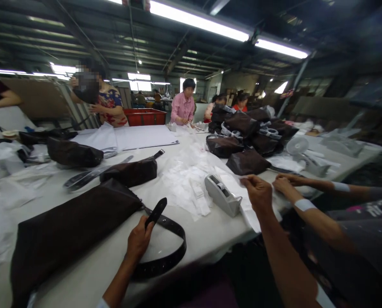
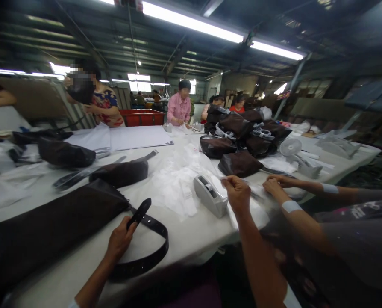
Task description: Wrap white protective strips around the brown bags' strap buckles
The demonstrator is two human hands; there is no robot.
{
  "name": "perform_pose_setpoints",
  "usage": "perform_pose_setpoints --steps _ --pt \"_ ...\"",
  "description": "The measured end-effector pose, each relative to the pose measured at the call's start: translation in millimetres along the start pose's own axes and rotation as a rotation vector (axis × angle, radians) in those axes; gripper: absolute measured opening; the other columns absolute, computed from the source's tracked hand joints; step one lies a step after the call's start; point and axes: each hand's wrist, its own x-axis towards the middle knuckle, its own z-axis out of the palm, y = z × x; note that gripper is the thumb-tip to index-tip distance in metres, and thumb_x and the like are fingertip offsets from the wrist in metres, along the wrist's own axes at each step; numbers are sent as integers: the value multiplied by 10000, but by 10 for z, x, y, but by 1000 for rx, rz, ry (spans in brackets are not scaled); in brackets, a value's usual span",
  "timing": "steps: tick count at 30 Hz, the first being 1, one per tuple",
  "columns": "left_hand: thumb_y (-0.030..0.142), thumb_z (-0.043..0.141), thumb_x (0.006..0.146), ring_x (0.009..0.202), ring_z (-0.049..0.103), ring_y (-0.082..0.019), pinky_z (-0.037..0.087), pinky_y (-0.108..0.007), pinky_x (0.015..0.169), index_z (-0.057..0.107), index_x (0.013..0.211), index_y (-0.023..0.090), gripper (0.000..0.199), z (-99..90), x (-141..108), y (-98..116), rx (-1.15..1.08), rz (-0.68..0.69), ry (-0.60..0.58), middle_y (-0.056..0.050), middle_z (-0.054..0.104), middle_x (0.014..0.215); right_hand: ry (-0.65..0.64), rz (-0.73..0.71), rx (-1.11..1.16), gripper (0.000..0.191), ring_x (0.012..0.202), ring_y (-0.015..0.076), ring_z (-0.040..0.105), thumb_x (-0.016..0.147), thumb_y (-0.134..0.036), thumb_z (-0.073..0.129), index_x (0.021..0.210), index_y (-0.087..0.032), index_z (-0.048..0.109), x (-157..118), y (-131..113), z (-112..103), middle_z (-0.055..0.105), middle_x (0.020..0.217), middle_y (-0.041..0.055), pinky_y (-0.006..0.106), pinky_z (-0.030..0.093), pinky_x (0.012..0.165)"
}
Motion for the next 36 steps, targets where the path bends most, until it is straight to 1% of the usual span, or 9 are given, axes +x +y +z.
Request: perform_pose_setpoints --steps 6,12,15,17,19,22,24,31,36 --pt "436 440 840 626 575 -172 404 -265 633 529 926 212 256 -377 -70 128 -299 32 96 21 577 662 -419 -105 26 174 694 184 579 798 -340 610 736 -195 683 -519 -557 175 639 704 30 282 426 664" --pt "445 643 679 579 452 -133 377 -246 575 546 898 194 347 -520 -310 351 -493 48 168 46 444 627 -839 -23 463 130 653 160 593 790 -286 655 728 -186 711 -1175 -976 414 650 687 35 268 438 641" --pt "454 646 694 540 389 -112 351 -237 551 558 964 186 391 -554 -428 435 -610 70 218 60 351 600 -1017 104 690 104 692 163 615 775 -268 663 730 -191 717 -1559 -1199 599 665 724 34 255 445 646" --pt "474 613 730 548 405 -118 351 -244 549 579 953 179 371 -614 -489 445 -581 70 242 46 377 605 -1129 70 758 88 702 160 617 761 -237 657 705 -196 711 -1745 -1287 755 662 722 23 250 441 658" --pt "487 586 751 575 450 -135 364 -252 553 600 901 179 343 -709 -542 433 -501 76 242 21 451 625 -1070 45 669 68 658 143 585 710 -190 674 642 -189 679 -1793 -1289 913 632 668 2 241 416 639" --pt "493 605 734 594 490 -152 392 -258 567 613 836 194 316 -855 -633 459 -425 127 170 4 531 652 -795 202 472 147 581 109 477 647 -171 694 565 -172 572 -1616 -1198 1089 533 575 -32 226 351 564" --pt "476 630 718 599 504 -156 406 -259 575 609 816 202 292 -893 -706 546 -460 156 124 2 558 669 -714 275 447 218 565 97 417 646 -199 695 556 -171 498 -1459 -1178 1147 468 545 -48 218 318 534" --pt "390 671 693 559 486 -140 409 -250 546 546 741 200 233 -678 -846 867 -641 154 165 11 530 627 -728 458 692 301 492 70 346 707 -305 652 538 -165 445 -1598 -1447 1180 419 499 -50 207 280 476" --pt "402 643 721 560 501 -133 419 -241 546 544 753 186 240 -657 -807 809 -737 58 208 18 524 613 -865 559 823 243 512 126 552 721 -363 669 668 -127 641 -1705 -1416 1163 601 559 17 247 435 533"
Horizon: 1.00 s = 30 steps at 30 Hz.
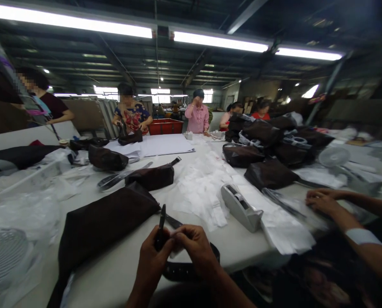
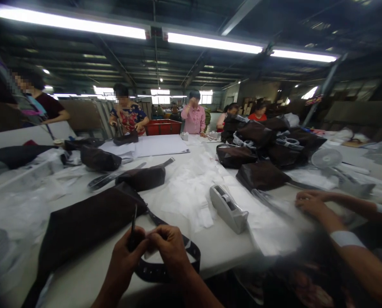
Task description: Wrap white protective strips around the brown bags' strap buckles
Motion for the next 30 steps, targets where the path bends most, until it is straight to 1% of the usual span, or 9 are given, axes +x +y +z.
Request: perform_pose_setpoints --steps 2,6,10,14,17,19,21,24,30 --pt "412 611 742 566 514 -138 428 -248 556 552 771 180 241 -14 14 0 -20 -11 -6 10 538 619 -17 1 -21 227 544 153 602 715 -353 679 722 -126 677 13 1 -44 638 578 32 272 475 569" --pt "405 581 756 558 510 -139 426 -249 551 551 758 175 232 17 13 10 -46 -43 -44 6 524 595 81 -46 -155 173 517 143 583 697 -309 686 672 -143 647 70 0 -100 637 565 18 253 460 525" --pt "391 611 733 575 501 -130 419 -242 553 550 846 180 247 27 -14 26 -88 -22 -40 -4 548 678 152 -52 -306 235 426 104 468 702 -308 661 581 -177 509 148 4 -106 522 470 -38 223 357 431" --pt "331 676 691 588 468 -123 398 -229 565 532 788 190 223 19 -39 5 -77 4 -59 19 494 642 186 -129 -368 343 450 66 355 663 -283 691 506 -178 405 216 37 -43 401 447 -64 201 272 439" --pt "380 692 694 570 449 -117 385 -224 548 502 723 190 270 35 -32 -90 -121 -25 -19 28 464 618 119 -64 -201 365 419 67 355 707 -364 661 507 -175 421 228 113 31 409 432 -55 204 267 421" --pt "452 687 696 549 439 -115 378 -223 525 494 704 189 327 38 -16 -179 -168 -66 11 32 447 598 26 7 -79 334 402 86 422 719 -416 656 565 -162 504 217 180 45 489 451 -30 213 315 420" --pt "504 679 692 549 450 -117 381 -222 521 504 704 186 363 29 -3 -261 -216 -88 38 28 456 598 -51 32 -38 312 432 113 503 682 -423 701 636 -137 585 196 245 13 565 499 6 232 387 459" --pt "537 657 698 536 456 -119 380 -221 510 529 696 180 379 9 -1 -337 -234 -83 27 19 478 588 -83 49 -76 322 477 131 553 672 -428 717 693 -115 644 154 297 -93 614 551 39 248 434 499" --pt "454 579 772 504 436 -113 362 -215 503 547 672 169 304 18 -24 -401 -150 -41 -49 17 477 526 -43 16 -243 268 478 99 511 707 -357 682 605 -126 594 89 254 -237 579 512 15 208 377 483"
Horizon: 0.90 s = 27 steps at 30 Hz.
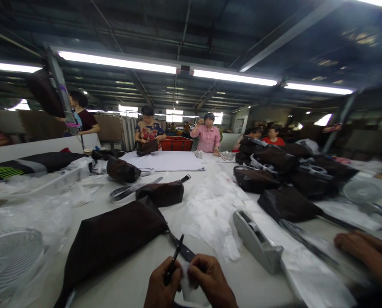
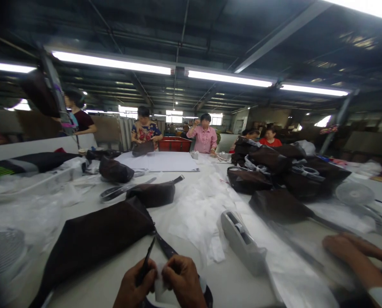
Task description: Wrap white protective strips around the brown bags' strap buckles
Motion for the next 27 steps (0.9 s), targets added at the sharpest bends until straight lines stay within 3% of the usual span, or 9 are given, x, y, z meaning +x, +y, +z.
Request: perform_pose_setpoints --steps 6,9,13,16,18,21,27 --pt "362 550 783 502 418 -109 349 -213 497 524 670 179 216 -14 -46 -3 57 49 61 28 463 531 -134 24 267 344 458 103 494 599 -359 763 589 -164 480 14 114 100 582 514 7 213 345 462" --pt "323 508 805 509 419 -109 360 -217 515 510 678 179 192 -17 -53 25 2 32 96 30 451 536 -150 43 402 353 463 92 468 665 -392 723 605 -169 457 -11 134 160 570 516 5 211 321 470" --pt "264 497 798 532 429 -112 364 -223 531 510 743 183 99 -31 -44 43 -4 24 188 30 450 588 -163 52 189 225 565 109 490 736 -342 667 704 -144 565 -29 77 120 589 610 18 236 374 561" --pt "255 547 782 577 433 -116 368 -230 570 509 771 188 78 -49 -76 84 112 95 292 28 457 634 -12 36 -71 210 562 117 465 729 -343 665 700 -148 593 1 61 70 539 581 -3 244 372 561" --pt "263 593 763 596 431 -117 366 -232 582 520 766 185 107 -56 -109 123 179 116 217 25 466 650 59 18 -126 228 558 119 454 730 -359 662 670 -153 586 19 68 76 512 565 -10 244 369 555" --pt "243 644 726 610 445 -118 364 -227 576 535 770 179 134 -62 -127 156 177 35 31 27 482 653 -15 15 5 263 597 131 487 745 -392 655 668 -147 600 34 88 134 550 611 11 250 396 585" --pt "259 646 737 623 501 -128 383 -230 587 531 754 178 142 -81 -83 141 128 -61 -34 20 556 655 -92 49 87 266 572 129 509 756 -378 655 685 -122 653 42 140 185 581 588 31 248 397 578"
